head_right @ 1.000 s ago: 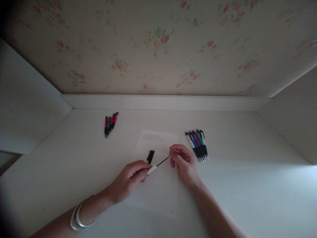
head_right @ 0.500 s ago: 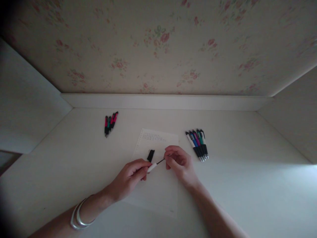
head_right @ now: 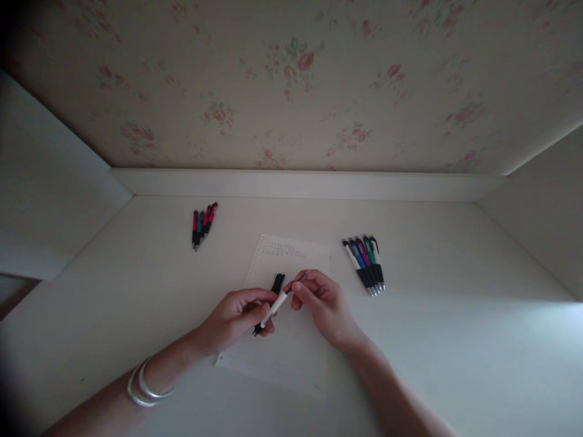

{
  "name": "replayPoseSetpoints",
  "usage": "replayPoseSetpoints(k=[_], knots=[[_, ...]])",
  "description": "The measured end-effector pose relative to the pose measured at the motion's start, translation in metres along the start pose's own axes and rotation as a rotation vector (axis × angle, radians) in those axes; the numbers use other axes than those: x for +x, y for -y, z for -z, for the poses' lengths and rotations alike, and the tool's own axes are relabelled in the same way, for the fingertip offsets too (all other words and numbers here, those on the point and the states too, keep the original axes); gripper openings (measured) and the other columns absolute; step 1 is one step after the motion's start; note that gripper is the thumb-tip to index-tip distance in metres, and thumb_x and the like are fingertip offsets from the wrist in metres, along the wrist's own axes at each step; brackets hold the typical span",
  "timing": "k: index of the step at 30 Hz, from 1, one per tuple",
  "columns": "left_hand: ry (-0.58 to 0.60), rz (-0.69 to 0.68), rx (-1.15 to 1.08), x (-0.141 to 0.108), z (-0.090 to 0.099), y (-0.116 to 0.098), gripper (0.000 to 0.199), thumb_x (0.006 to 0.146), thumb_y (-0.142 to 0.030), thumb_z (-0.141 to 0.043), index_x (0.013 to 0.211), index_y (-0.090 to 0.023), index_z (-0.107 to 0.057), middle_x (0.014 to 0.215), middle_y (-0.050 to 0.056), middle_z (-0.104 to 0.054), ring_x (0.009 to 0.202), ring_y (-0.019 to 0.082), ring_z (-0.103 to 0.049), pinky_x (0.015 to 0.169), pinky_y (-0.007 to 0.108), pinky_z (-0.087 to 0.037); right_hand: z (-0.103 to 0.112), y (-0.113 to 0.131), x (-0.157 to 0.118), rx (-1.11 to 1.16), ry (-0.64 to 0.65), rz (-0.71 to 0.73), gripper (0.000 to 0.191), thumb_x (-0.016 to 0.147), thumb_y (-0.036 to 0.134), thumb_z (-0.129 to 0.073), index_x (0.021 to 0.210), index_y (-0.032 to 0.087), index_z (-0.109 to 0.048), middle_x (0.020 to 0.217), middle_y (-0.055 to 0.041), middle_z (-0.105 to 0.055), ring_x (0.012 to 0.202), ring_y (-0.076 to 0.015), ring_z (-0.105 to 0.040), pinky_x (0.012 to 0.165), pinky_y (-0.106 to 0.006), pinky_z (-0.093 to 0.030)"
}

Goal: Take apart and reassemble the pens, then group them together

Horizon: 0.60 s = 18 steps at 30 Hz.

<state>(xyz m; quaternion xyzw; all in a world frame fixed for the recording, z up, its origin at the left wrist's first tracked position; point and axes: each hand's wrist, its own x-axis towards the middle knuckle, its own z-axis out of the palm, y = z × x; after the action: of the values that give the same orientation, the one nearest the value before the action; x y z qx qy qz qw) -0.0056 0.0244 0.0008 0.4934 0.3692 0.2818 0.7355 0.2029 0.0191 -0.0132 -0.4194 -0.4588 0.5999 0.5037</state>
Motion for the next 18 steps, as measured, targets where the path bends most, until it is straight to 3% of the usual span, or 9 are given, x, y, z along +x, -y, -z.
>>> replayPoseSetpoints(k=[7, 12, 16, 18], knots=[[-0.015, -0.017, 0.006, 0.0009, -0.0015, 0.0025, 0.038, 0.086, -0.043, -0.07, 0.105, -0.01, -0.069, 0.078, 0.004, -0.065, 0.067, 0.014, -0.066, 0.061, 0.024, -0.048, -0.0001, 0.002, 0.0002, -0.098, 0.036, 0.009, 0.014, 0.092, 0.033, -0.066, 0.088, 0.02, -0.069, 0.083, -0.0028, -0.071, 0.069, -0.0104, -0.061, 0.067, -0.023, -0.051], [-0.034, -0.045, -0.014, 0.0012, -0.0024, 0.007, 0.034, 0.085, -0.042, -0.071, 0.102, -0.013, -0.066, 0.085, 0.004, -0.065, 0.067, 0.014, -0.068, 0.06, 0.024, -0.048, -0.0054, 0.0028, -0.0033, 0.124, 0.072, -0.116, 0.016, 0.093, 0.038, -0.064, 0.092, 0.022, -0.059, 0.093, -0.0043, -0.075, 0.081, -0.0168, -0.071, 0.071, -0.031, -0.059], [0.005, -0.097, 0.035, -0.0003, -0.0036, 0.008, 0.024, 0.089, -0.036, -0.068, 0.086, -0.013, -0.064, 0.077, 0.0, -0.059, 0.069, 0.013, -0.068, 0.063, 0.022, -0.049, -0.0071, 0.0013, -0.0035, 0.128, 0.077, -0.1, 0.017, 0.093, 0.036, -0.064, 0.09, 0.021, -0.058, 0.088, -0.0039, -0.074, 0.076, -0.0149, -0.072, 0.067, -0.028, -0.06], [0.03, -0.125, 0.066, -0.0015, -0.0037, 0.0071, 0.022, 0.09, -0.035, -0.066, 0.087, -0.013, -0.065, 0.081, 0.001, -0.058, 0.071, 0.013, -0.068, 0.064, 0.022, -0.05, -0.0071, 0.0006, -0.003, 0.142, 0.089, -0.075, 0.017, 0.094, 0.035, -0.063, 0.089, 0.02, -0.058, 0.087, -0.003, -0.073, 0.075, -0.0136, -0.071, 0.069, -0.028, -0.059]])
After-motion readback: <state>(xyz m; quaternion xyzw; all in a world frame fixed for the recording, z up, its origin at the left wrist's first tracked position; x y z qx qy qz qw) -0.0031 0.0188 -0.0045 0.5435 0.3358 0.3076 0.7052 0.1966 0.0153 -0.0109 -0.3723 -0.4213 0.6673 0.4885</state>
